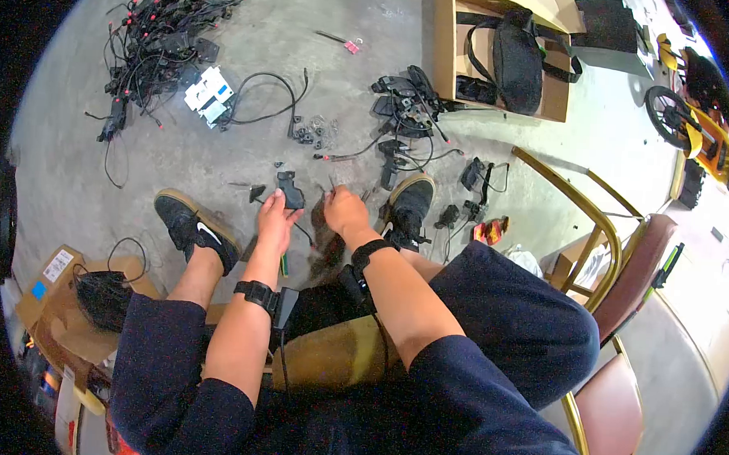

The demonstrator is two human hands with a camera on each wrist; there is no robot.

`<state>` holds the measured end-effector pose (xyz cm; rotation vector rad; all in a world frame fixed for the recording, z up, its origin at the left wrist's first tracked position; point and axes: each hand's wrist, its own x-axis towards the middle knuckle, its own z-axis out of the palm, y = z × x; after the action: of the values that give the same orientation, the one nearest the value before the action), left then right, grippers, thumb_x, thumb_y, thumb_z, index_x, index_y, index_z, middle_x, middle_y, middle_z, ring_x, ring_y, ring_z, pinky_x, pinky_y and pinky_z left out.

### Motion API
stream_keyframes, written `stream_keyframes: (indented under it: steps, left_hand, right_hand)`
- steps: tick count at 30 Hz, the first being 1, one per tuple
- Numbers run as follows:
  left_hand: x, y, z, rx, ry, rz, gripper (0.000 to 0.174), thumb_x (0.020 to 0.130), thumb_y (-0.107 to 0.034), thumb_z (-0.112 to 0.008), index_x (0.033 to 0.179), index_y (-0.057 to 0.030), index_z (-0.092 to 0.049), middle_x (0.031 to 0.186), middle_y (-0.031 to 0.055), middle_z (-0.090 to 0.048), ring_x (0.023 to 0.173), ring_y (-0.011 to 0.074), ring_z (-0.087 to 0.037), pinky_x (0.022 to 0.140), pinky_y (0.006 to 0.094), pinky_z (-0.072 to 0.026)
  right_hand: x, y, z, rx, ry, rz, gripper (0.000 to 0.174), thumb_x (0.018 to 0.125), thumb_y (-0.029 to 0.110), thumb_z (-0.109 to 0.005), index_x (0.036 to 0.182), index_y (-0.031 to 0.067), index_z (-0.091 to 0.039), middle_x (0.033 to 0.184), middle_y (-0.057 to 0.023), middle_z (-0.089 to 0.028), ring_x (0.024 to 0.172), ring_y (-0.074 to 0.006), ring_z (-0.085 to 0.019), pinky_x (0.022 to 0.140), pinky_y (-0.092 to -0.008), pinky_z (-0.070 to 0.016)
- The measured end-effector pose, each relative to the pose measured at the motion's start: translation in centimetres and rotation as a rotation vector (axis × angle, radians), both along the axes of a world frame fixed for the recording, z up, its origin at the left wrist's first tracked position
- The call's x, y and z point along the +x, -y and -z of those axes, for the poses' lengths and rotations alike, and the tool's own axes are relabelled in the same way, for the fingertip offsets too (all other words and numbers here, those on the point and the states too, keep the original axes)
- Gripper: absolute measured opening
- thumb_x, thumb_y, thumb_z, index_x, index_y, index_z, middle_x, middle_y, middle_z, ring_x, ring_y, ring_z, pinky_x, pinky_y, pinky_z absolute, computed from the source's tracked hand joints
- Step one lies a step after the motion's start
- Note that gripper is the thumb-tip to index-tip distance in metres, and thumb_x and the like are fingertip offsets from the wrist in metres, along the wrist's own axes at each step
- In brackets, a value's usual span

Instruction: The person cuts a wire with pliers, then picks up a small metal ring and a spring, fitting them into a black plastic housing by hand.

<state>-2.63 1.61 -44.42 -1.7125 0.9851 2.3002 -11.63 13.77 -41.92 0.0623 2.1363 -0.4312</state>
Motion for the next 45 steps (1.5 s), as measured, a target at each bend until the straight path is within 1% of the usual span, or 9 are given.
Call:
stream_keyframes:
  steps: [11, 19, 21, 25, 29, 32, 36, 44, 45]
  left_hand:
    - [0.1, 4.2, -2.8, 0.041, -0.184, -0.019, 0.027, 0.093, -0.03, -0.046, 0.1, -0.0035, -0.048, 0.097, 0.0109, -0.059, 0.086, 0.0251, -0.062, 0.068, 0.0338, -0.0517]
    - [-1.5, 6.4, -8.3, -0.069, -0.25, 0.055, 0.025, 0.091, -0.029, -0.052, 0.099, -0.0063, -0.048, 0.095, 0.008, -0.059, 0.081, 0.0207, -0.061, 0.067, 0.0322, -0.0522]
    - [-2.4, 7.1, -11.0, -0.148, -0.264, 0.122, 0.025, 0.09, -0.027, -0.053, 0.101, -0.0052, -0.048, 0.096, 0.0064, -0.059, 0.08, 0.0168, -0.06, 0.065, 0.0306, -0.0525]
    - [-4.1, 6.9, -18.0, -0.241, -0.338, 0.246, 0.027, 0.09, -0.02, -0.052, 0.112, -0.0049, -0.045, 0.095, 0.0057, -0.057, 0.083, 0.014, -0.058, 0.067, 0.0304, -0.053]
    - [-4.6, 5.9, -27.9, -0.386, -0.553, 0.427, 0.034, 0.084, -0.009, -0.06, 0.115, -0.0017, -0.05, 0.097, 0.0058, -0.057, 0.083, 0.0104, -0.055, 0.066, 0.025, -0.0498]
    - [-3.6, 4.7, -35.5, -0.836, -0.602, 0.7, 0.034, 0.076, -0.005, -0.066, 0.109, -0.0018, -0.057, 0.096, 0.006, -0.058, 0.084, 0.0109, -0.055, 0.064, 0.021, -0.0449]
    - [-1.7, 3.6, -41.0, -1.009, -0.67, 0.715, 0.037, 0.073, -0.006, -0.069, 0.108, -0.003, -0.058, 0.093, 0.005, -0.058, 0.083, 0.014, -0.056, 0.065, 0.0236, -0.0459]
    - [-2.5, 3.3, -41.8, -1.259, -0.716, 0.556, 0.035, 0.071, -0.003, -0.069, 0.105, -0.0027, -0.058, 0.097, 0.0097, -0.056, 0.087, 0.0182, -0.056, 0.073, 0.0264, -0.0459]
    - [-2.7, 3.5, -41.9, -1.41, -0.72, 0.549, 0.036, 0.073, -0.003, -0.068, 0.107, -0.0032, -0.057, 0.1, 0.0101, -0.055, 0.091, 0.0194, -0.055, 0.076, 0.0276, -0.0449]
  right_hand:
    - [0.3, -0.6, 0.2, 0.059, 0.002, -0.274, 0.032, 0.083, 0.017, -0.047, 0.108, -0.0024, -0.046, 0.097, -0.0232, -0.061, 0.09, -0.0371, -0.06, 0.076, -0.0436, -0.0491]
    - [-3.9, -0.5, -4.8, 0.121, -0.075, -0.368, 0.037, 0.079, 0.016, -0.05, 0.112, -0.0003, -0.046, 0.103, -0.0217, -0.06, 0.098, -0.0352, -0.058, 0.083, -0.0396, -0.0478]
    - [-6.4, 0.0, -6.7, 0.07, -0.142, -0.335, 0.032, 0.079, 0.019, -0.051, 0.104, -0.0012, -0.053, 0.101, -0.0209, -0.061, 0.098, -0.0331, -0.059, 0.083, -0.0387, -0.0477]
    - [-10.9, 2.1, -13.5, -0.236, -0.26, -0.394, 0.031, 0.08, 0.024, -0.054, 0.091, -0.0039, -0.061, 0.093, -0.0215, -0.063, 0.087, -0.0309, -0.063, 0.075, -0.0384, -0.0497]
    - [-11.2, 2.8, -28.1, -0.733, 0.094, -0.205, 0.043, 0.086, 0.037, -0.054, 0.101, -0.0032, -0.057, 0.082, -0.0116, -0.062, 0.067, -0.0167, -0.06, 0.058, -0.0283, -0.0505]
    - [-9.1, 1.5, -35.4, -0.89, 0.266, -0.186, 0.037, 0.091, 0.032, -0.051, 0.106, -0.0008, -0.054, 0.084, -0.0059, -0.059, 0.066, -0.0101, -0.055, 0.057, -0.0246, -0.0484]
    - [-5.9, 0.0, -38.7, -1.059, 0.269, -0.122, 0.034, 0.091, 0.025, -0.051, 0.113, -0.001, -0.051, 0.083, -0.0049, -0.058, 0.066, -0.0096, -0.054, 0.054, -0.024, -0.0484]
    - [-4.7, 1.9, -38.1, -1.363, 0.149, 0.069, 0.03, 0.091, 0.014, -0.049, 0.117, -0.0005, -0.046, 0.092, -0.0054, -0.057, 0.077, -0.0113, -0.055, 0.057, -0.0253, -0.0493]
    - [-4.8, 2.2, -38.3, -1.419, 0.142, 0.114, 0.03, 0.091, 0.013, -0.049, 0.117, -0.0003, -0.046, 0.094, -0.0058, -0.056, 0.08, -0.0121, -0.055, 0.058, -0.0257, -0.0495]
